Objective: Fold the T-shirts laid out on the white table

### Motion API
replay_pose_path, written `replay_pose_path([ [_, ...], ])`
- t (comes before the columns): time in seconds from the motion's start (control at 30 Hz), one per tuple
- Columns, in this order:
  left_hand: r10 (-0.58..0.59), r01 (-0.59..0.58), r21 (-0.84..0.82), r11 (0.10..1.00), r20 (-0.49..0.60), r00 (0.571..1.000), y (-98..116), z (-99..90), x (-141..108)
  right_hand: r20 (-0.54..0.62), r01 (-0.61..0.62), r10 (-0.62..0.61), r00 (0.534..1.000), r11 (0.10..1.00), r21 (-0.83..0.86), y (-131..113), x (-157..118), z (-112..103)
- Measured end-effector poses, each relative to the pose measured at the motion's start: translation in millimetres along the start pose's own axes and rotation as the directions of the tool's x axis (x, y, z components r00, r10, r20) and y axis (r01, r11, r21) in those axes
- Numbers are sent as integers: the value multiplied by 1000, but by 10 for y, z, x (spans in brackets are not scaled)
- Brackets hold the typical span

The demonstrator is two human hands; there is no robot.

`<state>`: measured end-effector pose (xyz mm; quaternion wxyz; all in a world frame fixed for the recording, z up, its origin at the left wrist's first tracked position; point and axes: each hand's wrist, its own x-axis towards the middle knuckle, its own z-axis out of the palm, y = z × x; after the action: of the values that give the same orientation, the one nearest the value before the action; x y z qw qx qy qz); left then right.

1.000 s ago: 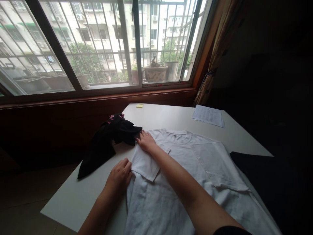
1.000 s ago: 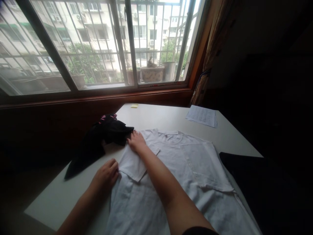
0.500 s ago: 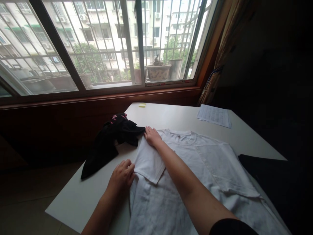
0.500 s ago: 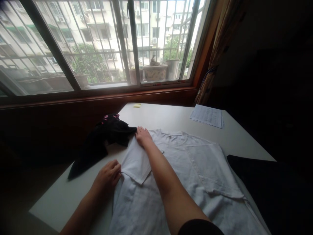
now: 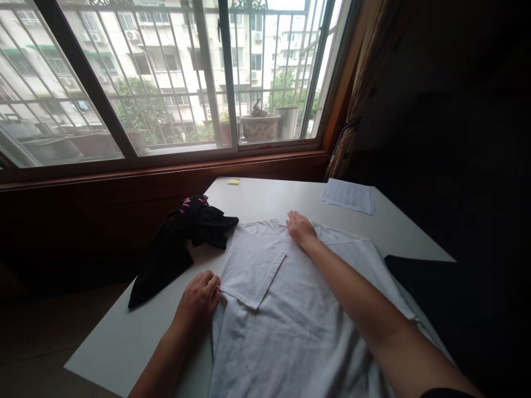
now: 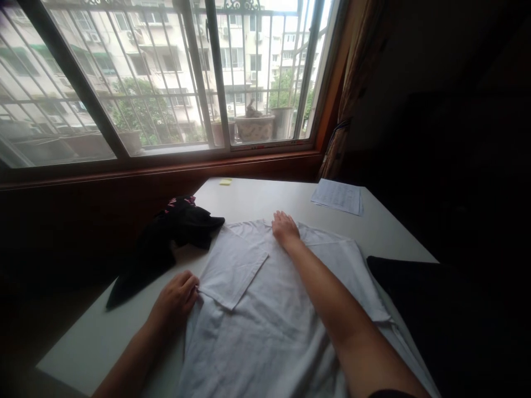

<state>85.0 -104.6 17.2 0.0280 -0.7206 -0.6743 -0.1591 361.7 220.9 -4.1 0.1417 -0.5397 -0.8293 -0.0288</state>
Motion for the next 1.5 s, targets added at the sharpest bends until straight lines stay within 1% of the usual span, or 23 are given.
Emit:
replay_pose_path([
  [0.13,60,-68,-52,996,-139,988,-40,41,14,-61,-86,83,995,995,-54,516,-377,-216],
  [0.2,88,-98,-54,994,-160,983,-21,30,69,-90,-129,122,988,989,-75,712,-589,-316],
  [0.27,124,-132,-48,990,-139,983,25,5,181,-107,-154,145,984,984,-91,852,-786,-386],
  [0.37,179,-181,-10,984,-69,981,124,12,470,-90,-157,147,985,982,-105,964,-1009,-407],
  [0.43,180,-179,37,983,-18,983,196,94,728,-60,-154,149,987,982,-108,996,-1096,-369],
  [0.5,141,-143,80,986,30,990,262,245,1001,-37,-160,157,987,981,-107,1016,-1139,-313],
  [0.57,94,-99,109,989,54,994,316,433,1253,-24,-174,172,985,980,-102,1033,-1146,-261],
  [0.63,55,-59,121,991,43,998,349,612,1456,-14,-189,188,982,977,-95,1051,-1131,-223],
  [0.7,13,-16,127,992,21,1000,354,747,1601,-5,-201,201,980,976,-88,1068,-1105,-201],
  [0.77,-23,22,129,991,9,1000,332,825,1699,2,-209,210,978,974,-83,1081,-1072,-187],
  [0.97,-55,48,133,990,53,997,205,884,1889,31,-237,239,971,970,-64,1104,-931,-142],
  [1.23,-66,48,137,989,130,989,105,937,2109,128,-241,244,961,970,-44,1141,-683,-101],
  [1.5,-46,29,116,993,149,988,45,980,2314,203,-254,256,945,967,-38,1203,-482,-60],
])
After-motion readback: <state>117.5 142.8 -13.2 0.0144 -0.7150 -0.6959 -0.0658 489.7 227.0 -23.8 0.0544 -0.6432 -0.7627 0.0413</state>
